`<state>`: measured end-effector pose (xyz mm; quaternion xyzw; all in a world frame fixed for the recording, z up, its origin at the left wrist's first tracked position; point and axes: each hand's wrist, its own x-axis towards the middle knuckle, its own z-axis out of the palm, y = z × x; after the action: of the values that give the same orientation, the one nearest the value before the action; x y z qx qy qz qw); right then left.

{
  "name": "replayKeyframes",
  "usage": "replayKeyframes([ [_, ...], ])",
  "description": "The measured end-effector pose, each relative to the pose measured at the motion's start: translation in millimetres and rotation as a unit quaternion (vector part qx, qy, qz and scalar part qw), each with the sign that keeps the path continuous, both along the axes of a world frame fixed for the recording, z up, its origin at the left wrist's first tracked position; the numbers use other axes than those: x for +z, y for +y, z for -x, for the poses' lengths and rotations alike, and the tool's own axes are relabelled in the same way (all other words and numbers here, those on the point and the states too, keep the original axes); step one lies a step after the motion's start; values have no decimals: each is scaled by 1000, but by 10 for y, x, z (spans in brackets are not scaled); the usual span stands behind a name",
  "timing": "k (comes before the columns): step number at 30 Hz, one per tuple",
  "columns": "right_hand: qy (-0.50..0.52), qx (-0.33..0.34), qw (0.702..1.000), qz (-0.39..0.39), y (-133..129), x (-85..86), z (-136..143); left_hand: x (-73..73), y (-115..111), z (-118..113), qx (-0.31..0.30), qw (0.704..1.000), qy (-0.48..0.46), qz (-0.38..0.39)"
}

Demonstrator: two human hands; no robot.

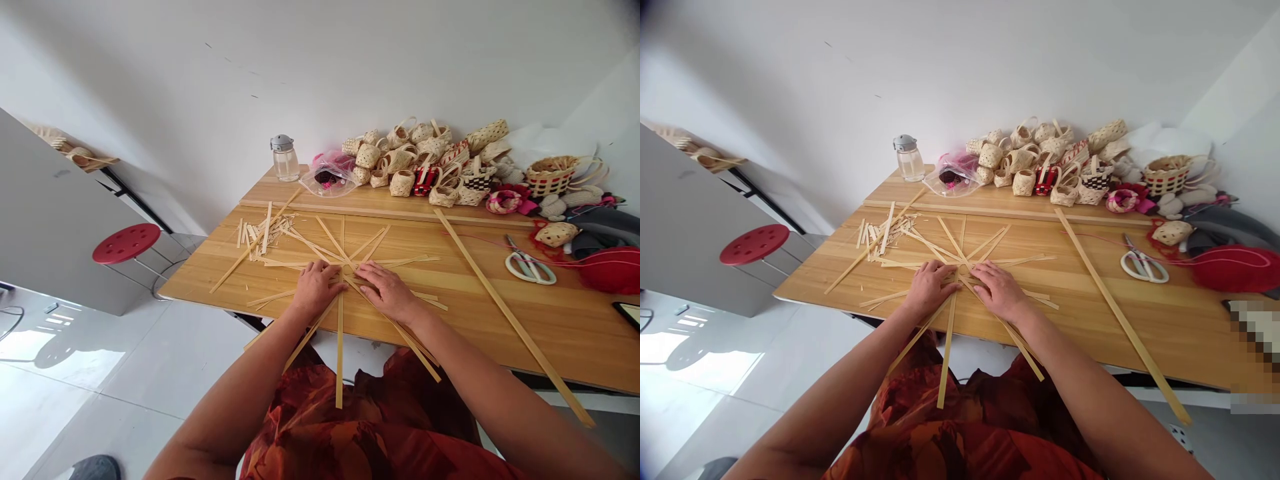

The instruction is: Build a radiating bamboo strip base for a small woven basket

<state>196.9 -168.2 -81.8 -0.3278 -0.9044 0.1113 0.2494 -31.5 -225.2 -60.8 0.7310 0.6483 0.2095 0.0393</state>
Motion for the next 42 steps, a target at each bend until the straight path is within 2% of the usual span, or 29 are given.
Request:
replayKeyframes([
  [14,6,0,1000,4,-27,39,1,-6,-5,5,-7,1000,-6,-14],
  [28,-1,-12,1000,8,-42,47,-1,-52,-35,24,-30,996,-55,-69],
  [42,-5,-11,1000,16,-52,77,7,-26,-71,10,22,996,-49,-72],
])
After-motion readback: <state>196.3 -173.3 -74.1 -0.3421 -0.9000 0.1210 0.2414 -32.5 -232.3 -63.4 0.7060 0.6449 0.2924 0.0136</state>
